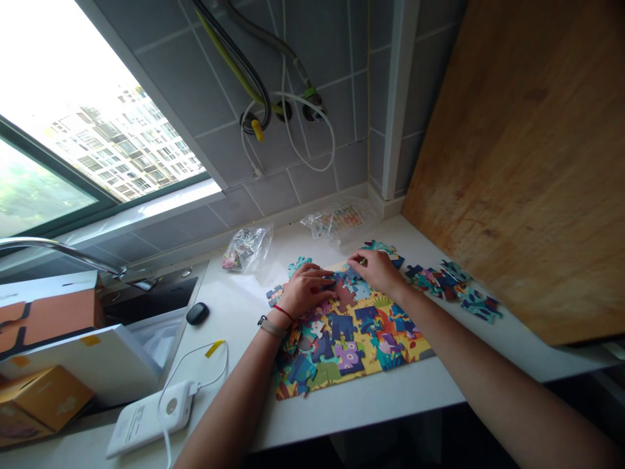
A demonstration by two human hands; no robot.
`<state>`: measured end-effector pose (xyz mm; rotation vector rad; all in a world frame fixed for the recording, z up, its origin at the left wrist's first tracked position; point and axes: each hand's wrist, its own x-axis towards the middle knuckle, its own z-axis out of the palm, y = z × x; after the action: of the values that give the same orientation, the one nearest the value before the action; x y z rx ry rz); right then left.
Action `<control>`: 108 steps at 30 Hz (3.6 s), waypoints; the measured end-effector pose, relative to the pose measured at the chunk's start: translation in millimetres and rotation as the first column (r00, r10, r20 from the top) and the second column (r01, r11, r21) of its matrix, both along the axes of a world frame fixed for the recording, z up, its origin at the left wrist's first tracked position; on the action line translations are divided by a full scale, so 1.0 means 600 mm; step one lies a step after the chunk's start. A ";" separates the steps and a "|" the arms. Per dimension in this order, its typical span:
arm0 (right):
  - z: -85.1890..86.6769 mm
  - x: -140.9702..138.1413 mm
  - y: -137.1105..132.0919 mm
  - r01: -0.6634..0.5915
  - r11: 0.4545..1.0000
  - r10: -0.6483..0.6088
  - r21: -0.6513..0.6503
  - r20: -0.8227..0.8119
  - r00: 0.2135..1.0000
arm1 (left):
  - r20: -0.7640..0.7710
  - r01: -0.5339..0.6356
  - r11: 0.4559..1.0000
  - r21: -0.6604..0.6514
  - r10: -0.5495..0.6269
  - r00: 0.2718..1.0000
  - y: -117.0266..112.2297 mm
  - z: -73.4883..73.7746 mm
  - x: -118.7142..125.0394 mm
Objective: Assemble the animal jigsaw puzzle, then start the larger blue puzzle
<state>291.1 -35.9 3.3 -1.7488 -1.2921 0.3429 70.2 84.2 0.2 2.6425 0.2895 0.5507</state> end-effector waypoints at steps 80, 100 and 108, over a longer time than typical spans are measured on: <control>-0.025 -0.005 0.008 0.039 0.962 -0.005 0.269 -0.125 0.992 | -0.005 0.047 0.995 -0.083 -0.048 0.999 -0.006 0.054 0.003; -0.011 -0.017 0.005 0.049 0.970 -0.023 0.238 -0.110 0.994 | -0.787 0.004 0.997 0.075 0.057 0.614 -0.094 0.145 -0.035; -0.011 -0.019 0.005 0.048 0.979 -0.019 0.200 -0.144 0.989 | -0.732 -0.008 0.997 0.077 0.062 0.679 -0.087 0.143 -0.037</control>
<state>280.0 -32.8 -3.1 -1.5447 -1.1532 0.2990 47.8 32.2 86.1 2.7978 0.5613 -0.5611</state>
